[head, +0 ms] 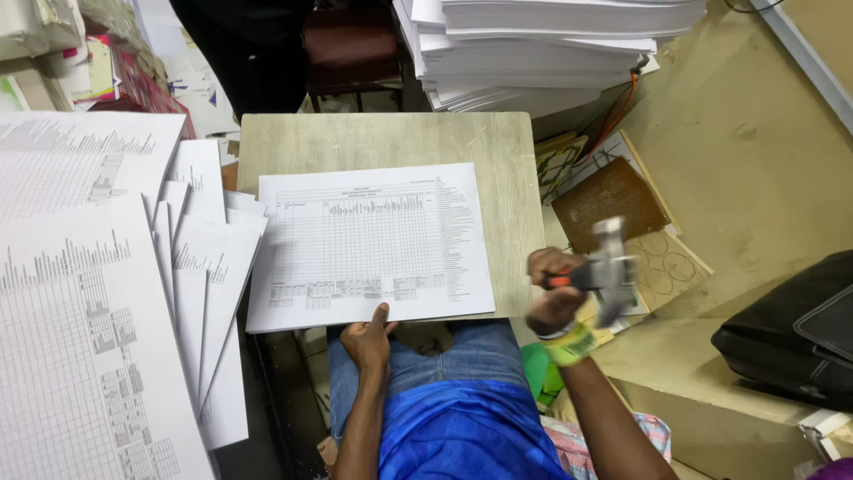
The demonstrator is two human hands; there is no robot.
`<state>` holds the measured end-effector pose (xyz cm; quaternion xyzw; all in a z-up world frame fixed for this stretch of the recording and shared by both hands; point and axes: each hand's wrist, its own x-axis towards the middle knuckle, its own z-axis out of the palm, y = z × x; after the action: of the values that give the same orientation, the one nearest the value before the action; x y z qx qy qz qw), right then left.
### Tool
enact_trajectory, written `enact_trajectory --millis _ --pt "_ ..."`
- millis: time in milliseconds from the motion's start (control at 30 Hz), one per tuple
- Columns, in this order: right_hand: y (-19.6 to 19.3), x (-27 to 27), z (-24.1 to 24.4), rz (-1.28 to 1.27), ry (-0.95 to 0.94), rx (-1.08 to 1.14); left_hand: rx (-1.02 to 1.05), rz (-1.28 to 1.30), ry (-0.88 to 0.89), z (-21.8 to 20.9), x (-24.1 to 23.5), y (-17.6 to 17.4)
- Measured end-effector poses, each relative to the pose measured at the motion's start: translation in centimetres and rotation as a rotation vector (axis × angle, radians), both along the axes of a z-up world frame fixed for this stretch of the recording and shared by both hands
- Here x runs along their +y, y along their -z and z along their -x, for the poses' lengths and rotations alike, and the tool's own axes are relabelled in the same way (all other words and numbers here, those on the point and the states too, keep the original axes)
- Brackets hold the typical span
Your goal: The person sits on the floor and repeatedly places a sheet of paper on a small wooden board, then taps it with a hammer. The person picks up a new sheet from a stack, places it on the board, and continues hammering it.
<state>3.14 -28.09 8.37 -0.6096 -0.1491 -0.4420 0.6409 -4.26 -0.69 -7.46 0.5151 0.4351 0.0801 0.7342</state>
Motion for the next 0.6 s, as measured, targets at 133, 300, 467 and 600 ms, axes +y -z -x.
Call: enact_trajectory --millis 133,300,467,600 --pt "6.4 0.3 2.6 -0.059 -0.163 1.179 -0.006 -0.027 -0.019 -0.9 -0.2 -3.0" --pt "-7.6 -1.2 3.0 -0.082 0.025 0.543 -0.001 -0.02 -0.002 -0.1 -0.1 -1.8" --pt "6.9 -0.4 4.1 -0.063 -0.101 0.643 0.04 -0.029 0.036 0.5 -0.2 -3.1" --pt "-0.3 0.7 3.5 -0.216 -0.145 1.171 0.046 -0.028 0.042 0.0 -0.3 -1.4"
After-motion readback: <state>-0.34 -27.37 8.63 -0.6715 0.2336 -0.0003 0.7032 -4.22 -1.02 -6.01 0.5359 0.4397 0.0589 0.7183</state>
